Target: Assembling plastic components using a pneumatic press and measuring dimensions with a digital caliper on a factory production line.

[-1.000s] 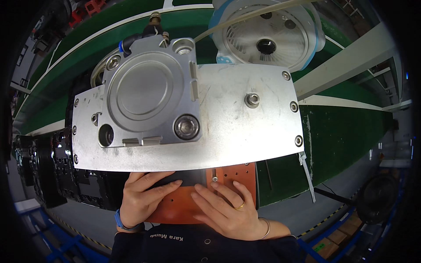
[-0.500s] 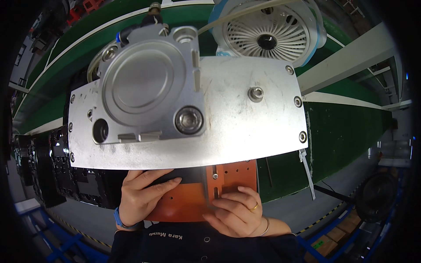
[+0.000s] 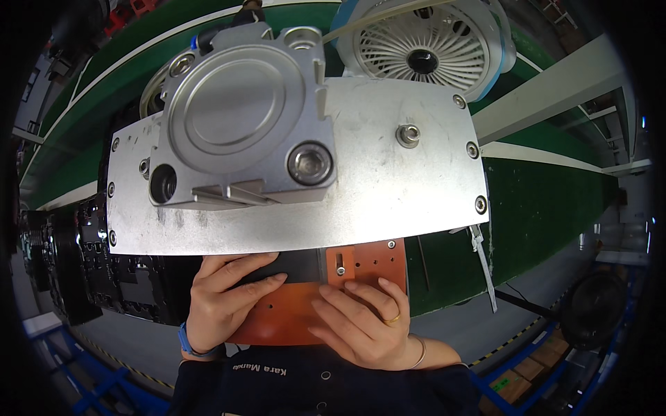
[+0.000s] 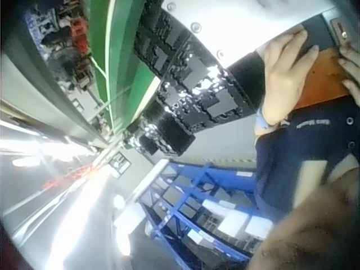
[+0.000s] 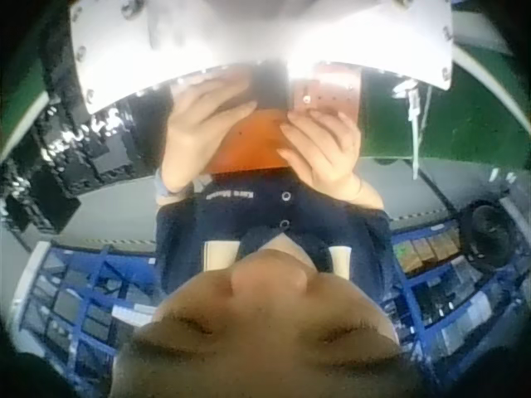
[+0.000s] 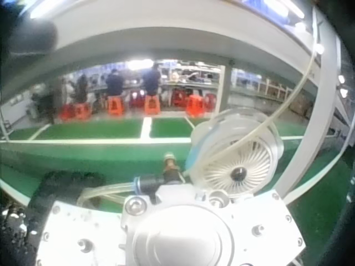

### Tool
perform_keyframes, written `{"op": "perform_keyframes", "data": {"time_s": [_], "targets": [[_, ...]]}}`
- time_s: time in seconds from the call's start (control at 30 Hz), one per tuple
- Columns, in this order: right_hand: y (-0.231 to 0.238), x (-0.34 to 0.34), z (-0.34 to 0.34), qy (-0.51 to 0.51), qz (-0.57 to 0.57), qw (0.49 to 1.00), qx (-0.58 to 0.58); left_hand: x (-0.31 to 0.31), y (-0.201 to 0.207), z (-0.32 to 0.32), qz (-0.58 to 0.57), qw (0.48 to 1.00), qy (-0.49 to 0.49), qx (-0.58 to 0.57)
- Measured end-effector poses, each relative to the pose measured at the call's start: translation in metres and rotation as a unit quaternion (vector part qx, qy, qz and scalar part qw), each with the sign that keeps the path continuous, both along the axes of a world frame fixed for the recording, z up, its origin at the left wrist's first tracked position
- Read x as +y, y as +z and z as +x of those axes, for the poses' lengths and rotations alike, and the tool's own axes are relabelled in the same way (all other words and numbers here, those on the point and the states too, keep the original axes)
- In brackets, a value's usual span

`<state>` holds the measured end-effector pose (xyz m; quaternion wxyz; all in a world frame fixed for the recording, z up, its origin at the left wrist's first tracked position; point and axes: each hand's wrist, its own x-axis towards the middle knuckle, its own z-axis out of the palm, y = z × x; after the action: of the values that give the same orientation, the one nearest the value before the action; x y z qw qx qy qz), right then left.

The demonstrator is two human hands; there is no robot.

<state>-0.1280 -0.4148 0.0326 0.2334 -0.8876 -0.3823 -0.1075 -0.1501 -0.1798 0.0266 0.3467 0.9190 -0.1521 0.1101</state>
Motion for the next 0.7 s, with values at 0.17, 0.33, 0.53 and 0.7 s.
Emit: {"op": "perform_keyframes", "data": {"time_s": [0.17,0.33,0.53,0.7], "targets": [[-0.0072,-0.0103,-0.0017,0.034,0.047,0.998,0.0,0.0003,-0.0035,0.0004,-0.002,1.0,-0.006,-0.017],[-0.0078,-0.0096,-0.0012,0.031,0.049,0.998,0.0,0.0001,0.0001,0.0028,0.001,1.0,-0.008,-0.008],[-0.0088,-0.0084,-0.0014,0.031,0.05,0.998,0.0,0.0006,-0.0009,0.0015,-0.001,1.0,-0.004,-0.01],[-0.0043,-0.0056,-0.003,0.021,0.043,0.999,0.015,-0.0012,0.0006,0.0036,-0.008,1.0,-0.005,-0.011]]}}
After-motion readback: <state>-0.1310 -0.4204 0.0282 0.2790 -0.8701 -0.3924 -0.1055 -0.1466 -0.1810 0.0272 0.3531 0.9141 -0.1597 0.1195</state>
